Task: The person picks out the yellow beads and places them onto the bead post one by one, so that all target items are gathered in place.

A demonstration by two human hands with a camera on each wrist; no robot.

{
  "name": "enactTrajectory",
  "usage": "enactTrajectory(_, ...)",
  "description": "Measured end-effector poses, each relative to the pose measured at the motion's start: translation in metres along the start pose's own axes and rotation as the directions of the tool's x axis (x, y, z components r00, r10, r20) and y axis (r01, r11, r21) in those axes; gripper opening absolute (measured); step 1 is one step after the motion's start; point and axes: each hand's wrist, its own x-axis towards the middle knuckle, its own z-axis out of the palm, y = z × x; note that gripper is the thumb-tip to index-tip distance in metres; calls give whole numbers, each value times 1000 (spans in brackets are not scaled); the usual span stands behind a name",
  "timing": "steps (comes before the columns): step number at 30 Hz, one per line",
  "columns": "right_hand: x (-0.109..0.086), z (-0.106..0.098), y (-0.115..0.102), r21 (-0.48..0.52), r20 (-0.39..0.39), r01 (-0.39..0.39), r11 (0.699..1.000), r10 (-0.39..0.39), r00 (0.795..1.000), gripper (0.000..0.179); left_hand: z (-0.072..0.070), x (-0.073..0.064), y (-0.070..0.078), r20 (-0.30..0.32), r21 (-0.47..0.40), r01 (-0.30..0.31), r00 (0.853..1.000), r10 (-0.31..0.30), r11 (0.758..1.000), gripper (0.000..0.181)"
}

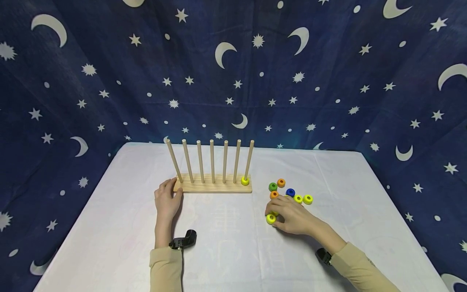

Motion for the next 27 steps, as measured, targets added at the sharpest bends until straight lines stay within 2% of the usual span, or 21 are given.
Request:
enactTrajectory(6,1,1,0,24,-8,-3,1000,3,1000,24,-1,-3,2,-37,-7,-34,999,34,999,49)
enactTrajectory(15,3,-1,-2,39,-31,-25,999,26,999,24,0,0,-1,6,9,2,1000,-2,1000,49)
enactTrajectory(27,10,-9,-7,98,-76,-57,994,64,995,27,0,0,-1,12,5,4,1000,-4,1000,50)
